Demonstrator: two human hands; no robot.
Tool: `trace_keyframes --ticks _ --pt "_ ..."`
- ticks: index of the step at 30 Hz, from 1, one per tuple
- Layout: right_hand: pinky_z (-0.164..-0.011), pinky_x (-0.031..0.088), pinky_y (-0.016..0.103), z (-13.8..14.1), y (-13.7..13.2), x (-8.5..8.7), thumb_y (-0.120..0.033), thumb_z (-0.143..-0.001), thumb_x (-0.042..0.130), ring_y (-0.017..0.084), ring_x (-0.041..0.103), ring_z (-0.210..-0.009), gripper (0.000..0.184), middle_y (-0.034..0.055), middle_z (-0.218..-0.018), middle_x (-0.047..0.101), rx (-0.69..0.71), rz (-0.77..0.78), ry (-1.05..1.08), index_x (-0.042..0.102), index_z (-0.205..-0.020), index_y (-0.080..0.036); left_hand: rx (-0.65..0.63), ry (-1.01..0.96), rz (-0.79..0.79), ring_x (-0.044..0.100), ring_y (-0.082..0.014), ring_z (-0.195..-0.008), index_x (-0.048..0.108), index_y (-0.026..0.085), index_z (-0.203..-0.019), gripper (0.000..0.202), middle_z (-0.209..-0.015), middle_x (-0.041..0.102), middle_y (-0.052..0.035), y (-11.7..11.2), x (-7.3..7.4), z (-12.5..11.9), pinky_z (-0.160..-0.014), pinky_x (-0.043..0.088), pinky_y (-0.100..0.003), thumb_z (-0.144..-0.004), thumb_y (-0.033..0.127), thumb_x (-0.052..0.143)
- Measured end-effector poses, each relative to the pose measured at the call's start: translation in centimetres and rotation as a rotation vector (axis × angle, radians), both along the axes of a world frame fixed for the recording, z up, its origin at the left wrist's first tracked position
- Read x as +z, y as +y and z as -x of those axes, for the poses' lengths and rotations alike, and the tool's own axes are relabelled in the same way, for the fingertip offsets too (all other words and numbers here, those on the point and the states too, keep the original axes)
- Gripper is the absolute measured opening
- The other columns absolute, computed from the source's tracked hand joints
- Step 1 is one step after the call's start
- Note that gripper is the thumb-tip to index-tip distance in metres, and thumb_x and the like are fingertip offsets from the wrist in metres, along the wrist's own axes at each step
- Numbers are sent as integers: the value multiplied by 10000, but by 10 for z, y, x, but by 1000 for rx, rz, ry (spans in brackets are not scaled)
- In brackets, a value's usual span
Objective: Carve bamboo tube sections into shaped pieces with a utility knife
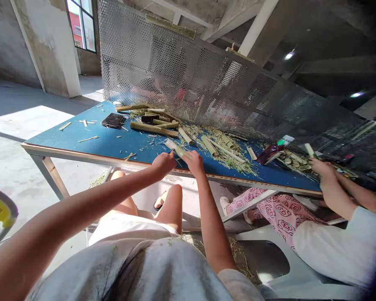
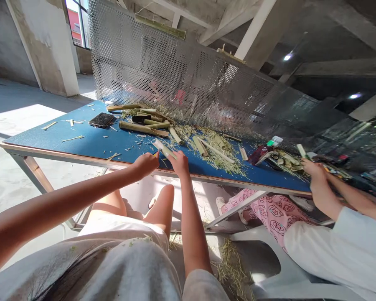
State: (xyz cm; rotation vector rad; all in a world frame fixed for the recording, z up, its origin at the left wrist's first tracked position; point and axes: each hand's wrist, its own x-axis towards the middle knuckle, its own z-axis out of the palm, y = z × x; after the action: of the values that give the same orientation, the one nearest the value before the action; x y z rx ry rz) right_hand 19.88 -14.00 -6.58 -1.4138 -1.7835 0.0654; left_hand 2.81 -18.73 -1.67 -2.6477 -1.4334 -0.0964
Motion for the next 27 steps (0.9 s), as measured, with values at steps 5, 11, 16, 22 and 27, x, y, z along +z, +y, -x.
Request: trace_keyframes --ticks 5,11,16,22,27 --pt "-635 419 297 2 1 0 -463 -794 490 187 533 -689 392 62 -776 548 -3 1 18 699 -890 -145 -12 -4 18 631 -276 -816 471 53 -1303 515 -817 658 -193 25 18 24 -649 457 -308 -788 40 495" --pt "-606 407 287 1 1 -1 -486 -789 495 176 517 -667 408 58 -769 550 -18 18 45 703 -915 -159 48 -84 34 627 -247 -765 385 72 -1338 486 -868 653 -176 25 27 49 -627 434 -296 -871 198 431" --pt "-608 398 287 2 0 -1 -477 -794 488 176 515 -676 399 59 -775 549 -28 19 47 703 -893 -156 44 -102 111 624 -218 -720 551 110 -1110 304 -850 658 -145 13 18 45 -581 415 -273 -864 188 390" --pt "-608 395 289 0 0 0 -475 -793 491 172 514 -657 386 47 -760 537 6 16 15 702 -895 -168 -1 -19 218 606 -179 -646 545 103 -1120 314 -848 666 -145 24 33 47 -556 391 -252 -885 185 355" --pt "-612 388 277 -2 2 0 -462 -786 511 174 523 -677 357 42 -752 538 22 25 3 703 -876 -175 -10 71 219 627 -229 -751 553 68 -1133 337 -873 663 -183 27 37 45 -619 419 -276 -873 173 367"
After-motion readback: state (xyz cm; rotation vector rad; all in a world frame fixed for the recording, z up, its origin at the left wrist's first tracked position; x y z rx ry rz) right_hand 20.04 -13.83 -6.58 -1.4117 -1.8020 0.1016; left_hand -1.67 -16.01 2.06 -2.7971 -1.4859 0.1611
